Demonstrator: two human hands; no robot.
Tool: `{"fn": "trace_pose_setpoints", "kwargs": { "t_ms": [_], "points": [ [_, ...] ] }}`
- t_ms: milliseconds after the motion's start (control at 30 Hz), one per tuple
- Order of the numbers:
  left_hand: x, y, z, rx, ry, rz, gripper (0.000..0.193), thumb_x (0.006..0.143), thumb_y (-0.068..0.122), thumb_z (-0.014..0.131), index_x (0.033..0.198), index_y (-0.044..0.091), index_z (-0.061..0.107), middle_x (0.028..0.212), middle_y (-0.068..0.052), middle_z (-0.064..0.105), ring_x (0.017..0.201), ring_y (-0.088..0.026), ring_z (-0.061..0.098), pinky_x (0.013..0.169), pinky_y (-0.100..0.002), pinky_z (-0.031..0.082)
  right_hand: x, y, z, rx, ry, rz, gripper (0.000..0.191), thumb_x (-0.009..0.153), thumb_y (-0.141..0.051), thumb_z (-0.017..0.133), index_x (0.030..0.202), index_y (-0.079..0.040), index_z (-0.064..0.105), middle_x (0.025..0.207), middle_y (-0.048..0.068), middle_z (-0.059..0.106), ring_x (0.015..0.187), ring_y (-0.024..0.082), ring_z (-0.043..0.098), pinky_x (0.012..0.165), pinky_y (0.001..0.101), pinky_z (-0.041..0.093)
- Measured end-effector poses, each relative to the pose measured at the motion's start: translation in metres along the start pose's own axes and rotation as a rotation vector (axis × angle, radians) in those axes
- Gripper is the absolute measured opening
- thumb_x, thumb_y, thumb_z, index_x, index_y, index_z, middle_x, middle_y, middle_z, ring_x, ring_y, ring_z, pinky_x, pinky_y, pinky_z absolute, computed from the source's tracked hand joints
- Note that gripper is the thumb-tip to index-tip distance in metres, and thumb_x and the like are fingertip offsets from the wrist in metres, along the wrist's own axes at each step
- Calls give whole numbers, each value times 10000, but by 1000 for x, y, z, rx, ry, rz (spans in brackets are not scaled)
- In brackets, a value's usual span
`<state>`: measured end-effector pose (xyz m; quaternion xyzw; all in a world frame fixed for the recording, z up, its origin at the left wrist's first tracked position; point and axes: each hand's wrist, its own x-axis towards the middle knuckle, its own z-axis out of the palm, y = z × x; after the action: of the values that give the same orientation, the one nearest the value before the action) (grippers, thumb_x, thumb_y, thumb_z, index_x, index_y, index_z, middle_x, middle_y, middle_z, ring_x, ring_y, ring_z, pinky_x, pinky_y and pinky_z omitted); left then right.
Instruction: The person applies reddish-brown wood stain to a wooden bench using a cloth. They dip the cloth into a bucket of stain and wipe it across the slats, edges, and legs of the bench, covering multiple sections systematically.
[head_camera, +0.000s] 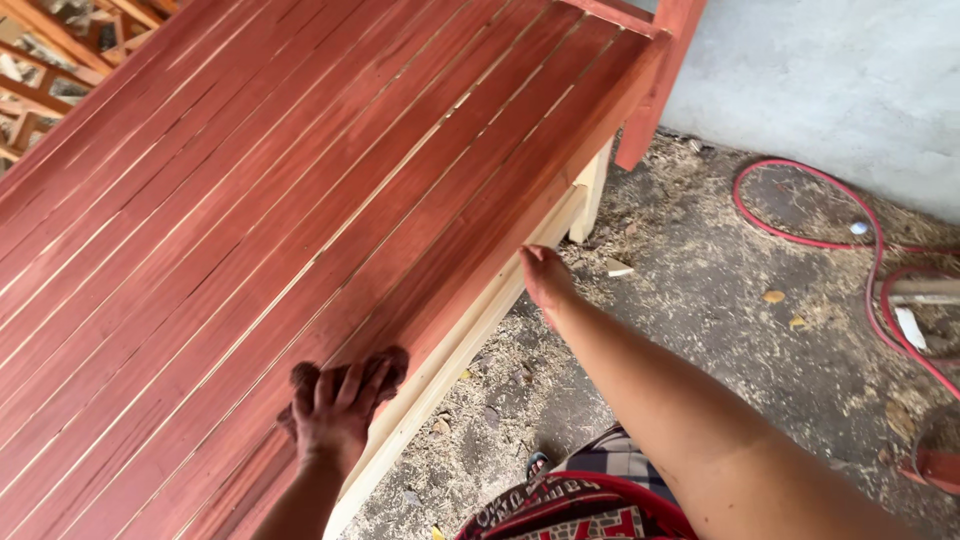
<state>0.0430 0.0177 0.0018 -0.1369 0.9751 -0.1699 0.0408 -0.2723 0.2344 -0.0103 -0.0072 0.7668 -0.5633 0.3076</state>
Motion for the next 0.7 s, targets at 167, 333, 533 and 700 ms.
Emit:
{"fn": "trace_pose_setpoints", "kwargs": {
  "t_ms": [167, 333, 533, 700],
  "points": [
    [83, 48, -25, -38, 31, 159, 703, 855, 295, 572, 1519, 437, 391, 1550, 13, 351, 1338, -328, 384, 1065, -697, 344, 16, 33, -9, 165, 26, -37, 525, 1029, -390, 484, 1425, -54, 564, 1487, 149, 587, 1390, 272, 540, 1159, 390, 406],
    [183, 106, -49, -1, -77, 298, 665, 880, 270, 567, 1520, 324, 395, 1594, -5, 279, 1373, -357, 336, 1033, -744, 306, 37, 44, -55, 196, 6, 47, 523, 1030, -416, 473, 1438, -100, 558, 1486, 126, 581, 1400, 267, 509, 1156, 407, 373],
    [292, 170, -76, -1, -21, 351, 573, 867, 281, 576, 1437, 318, 535, 1572, -85, 323, 1355, -383, 331, 1051, -752, 281, 62, 37, -131, 48, 44, 274, 557, 1030, -482, 419, 1495, -191, 517, 1537, 116, 511, 1409, 318, 481, 1171, 507, 377],
    [409, 248, -105, -70, 93, 307, 363, 917, 284, 570, 1266, 264, 669, 1464, -141, 415, 1343, -381, 378, 971, -699, 349, 89, 50, -181, 29, 104, 377, 570, 1018, -520, 428, 1503, -228, 494, 1550, 88, 484, 1425, 305, 447, 1173, 524, 362]
  ]
}}
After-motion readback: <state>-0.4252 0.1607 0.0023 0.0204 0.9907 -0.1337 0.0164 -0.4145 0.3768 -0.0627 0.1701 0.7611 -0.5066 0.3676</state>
